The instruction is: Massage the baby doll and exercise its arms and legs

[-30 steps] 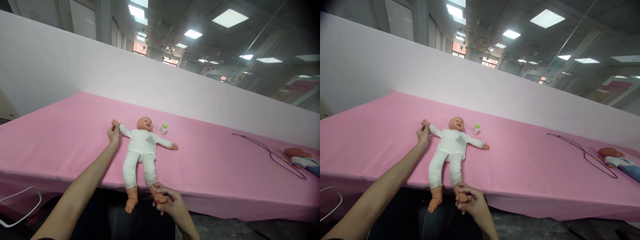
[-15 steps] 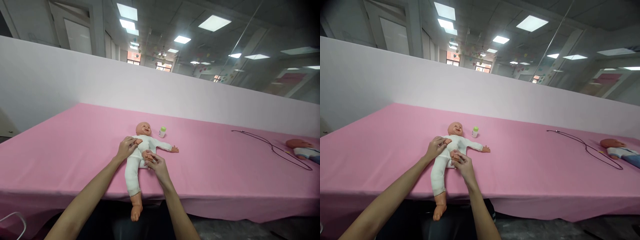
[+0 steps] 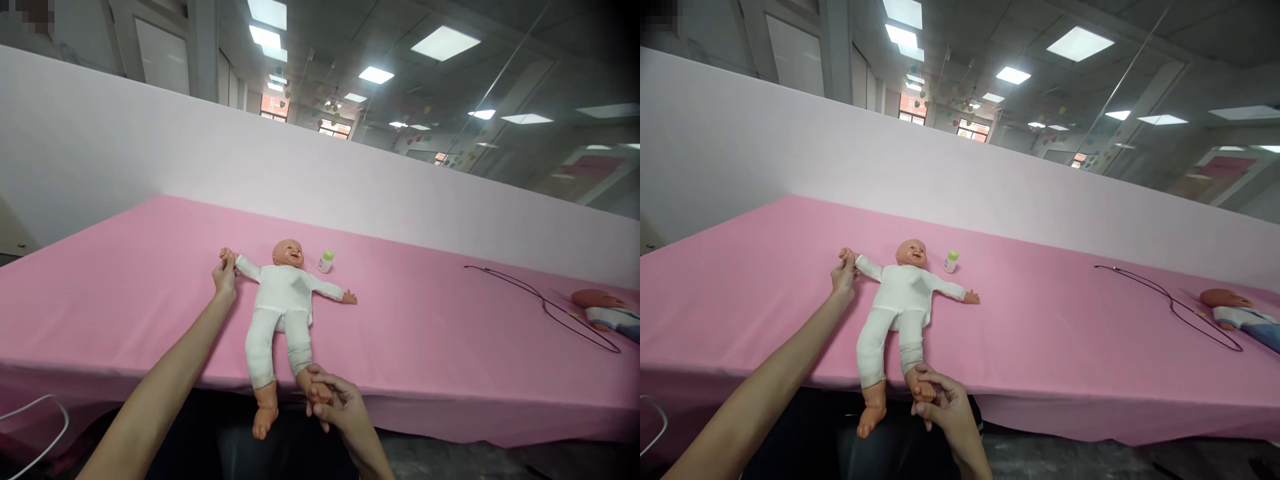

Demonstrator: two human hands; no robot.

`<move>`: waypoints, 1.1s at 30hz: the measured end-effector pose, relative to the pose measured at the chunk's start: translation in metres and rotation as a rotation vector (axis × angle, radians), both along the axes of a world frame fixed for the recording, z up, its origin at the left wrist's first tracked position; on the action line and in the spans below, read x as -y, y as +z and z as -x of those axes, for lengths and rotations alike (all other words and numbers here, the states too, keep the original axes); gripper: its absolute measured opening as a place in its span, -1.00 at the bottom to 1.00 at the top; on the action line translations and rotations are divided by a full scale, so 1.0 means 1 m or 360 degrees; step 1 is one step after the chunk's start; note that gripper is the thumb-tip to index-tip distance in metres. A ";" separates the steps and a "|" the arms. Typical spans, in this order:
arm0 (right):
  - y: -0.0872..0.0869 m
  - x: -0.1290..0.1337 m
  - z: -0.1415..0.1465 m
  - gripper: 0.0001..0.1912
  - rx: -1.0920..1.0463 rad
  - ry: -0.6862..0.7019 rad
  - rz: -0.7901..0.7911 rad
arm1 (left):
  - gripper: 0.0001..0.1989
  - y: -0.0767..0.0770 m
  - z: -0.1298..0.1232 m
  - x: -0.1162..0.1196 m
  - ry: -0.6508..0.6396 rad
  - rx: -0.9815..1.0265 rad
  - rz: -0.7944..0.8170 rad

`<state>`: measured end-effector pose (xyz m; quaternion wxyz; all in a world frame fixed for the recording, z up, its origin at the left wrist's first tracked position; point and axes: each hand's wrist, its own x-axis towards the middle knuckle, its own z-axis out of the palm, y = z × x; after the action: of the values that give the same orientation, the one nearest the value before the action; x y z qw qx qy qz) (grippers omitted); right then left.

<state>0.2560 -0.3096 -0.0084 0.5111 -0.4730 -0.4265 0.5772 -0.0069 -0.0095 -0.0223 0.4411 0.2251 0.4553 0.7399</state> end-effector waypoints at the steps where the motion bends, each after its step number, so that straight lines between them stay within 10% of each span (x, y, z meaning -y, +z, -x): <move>1: 0.007 -0.008 0.002 -0.53 -0.0012 -0.0020 -0.0047 | -0.58 0.002 -0.003 0.003 -0.0035 -0.0136 -0.0087; 10: 0.050 -0.120 0.044 -0.46 0.0045 -0.0188 -0.0364 | -0.81 0.004 -0.027 0.042 -0.0466 -0.1819 -0.0947; 17: 0.036 -0.071 0.023 -0.53 0.0042 -0.0179 -0.0341 | -0.74 -0.002 -0.019 0.020 -0.0094 -0.1017 -0.0565; 23: -0.009 0.001 -0.014 -0.50 0.0137 -0.0034 -0.0069 | -0.63 -0.004 0.004 -0.002 -0.0056 -0.0010 0.0078; 27: -0.002 -0.003 -0.008 -0.50 0.0102 -0.0240 -0.0171 | -0.67 0.003 -0.007 0.005 -0.0213 -0.0364 -0.0283; 33: 0.042 -0.082 0.031 -0.49 0.0146 -0.0311 -0.0341 | -0.79 0.006 -0.033 0.035 -0.0686 -0.1202 -0.0700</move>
<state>0.2254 -0.2272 0.0332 0.5924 -0.4810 -0.4604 0.4536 0.0264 -0.0443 -0.0160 0.3303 0.6548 0.3594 0.5771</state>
